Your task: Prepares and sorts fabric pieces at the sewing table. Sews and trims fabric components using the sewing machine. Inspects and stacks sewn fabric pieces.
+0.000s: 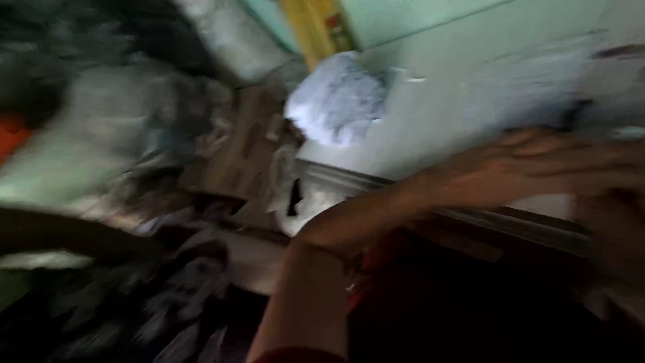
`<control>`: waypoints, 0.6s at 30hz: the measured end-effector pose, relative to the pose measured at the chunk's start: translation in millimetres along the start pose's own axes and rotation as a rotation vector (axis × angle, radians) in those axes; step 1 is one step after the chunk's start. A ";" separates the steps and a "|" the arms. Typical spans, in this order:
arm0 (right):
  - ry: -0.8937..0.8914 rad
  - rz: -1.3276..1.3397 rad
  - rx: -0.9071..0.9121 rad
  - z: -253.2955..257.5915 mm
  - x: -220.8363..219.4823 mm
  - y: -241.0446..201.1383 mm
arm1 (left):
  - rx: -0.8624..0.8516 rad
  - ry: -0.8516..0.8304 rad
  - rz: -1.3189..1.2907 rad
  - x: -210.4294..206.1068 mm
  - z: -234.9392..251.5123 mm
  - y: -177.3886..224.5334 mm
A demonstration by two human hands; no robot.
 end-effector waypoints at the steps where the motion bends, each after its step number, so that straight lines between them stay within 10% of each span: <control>1: -0.001 0.013 0.073 1.0 0.8 5.0 | -0.039 0.041 0.003 1.4 0.1 -1.9; 18: 0.053 -0.012 -0.115 -5.6 16.2 -11.2 | -0.105 0.145 -0.095 -7.3 2.7 -52.1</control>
Point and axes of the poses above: each hand's wrist, its own z-axis towards the middle knuckle, its own x-axis out of the back of the hand, y = z × x, the point moved 7 cm from there along z, towards the middle knuckle, and after that the axes turned 3 degrees about -x, right-handed, at the moved point
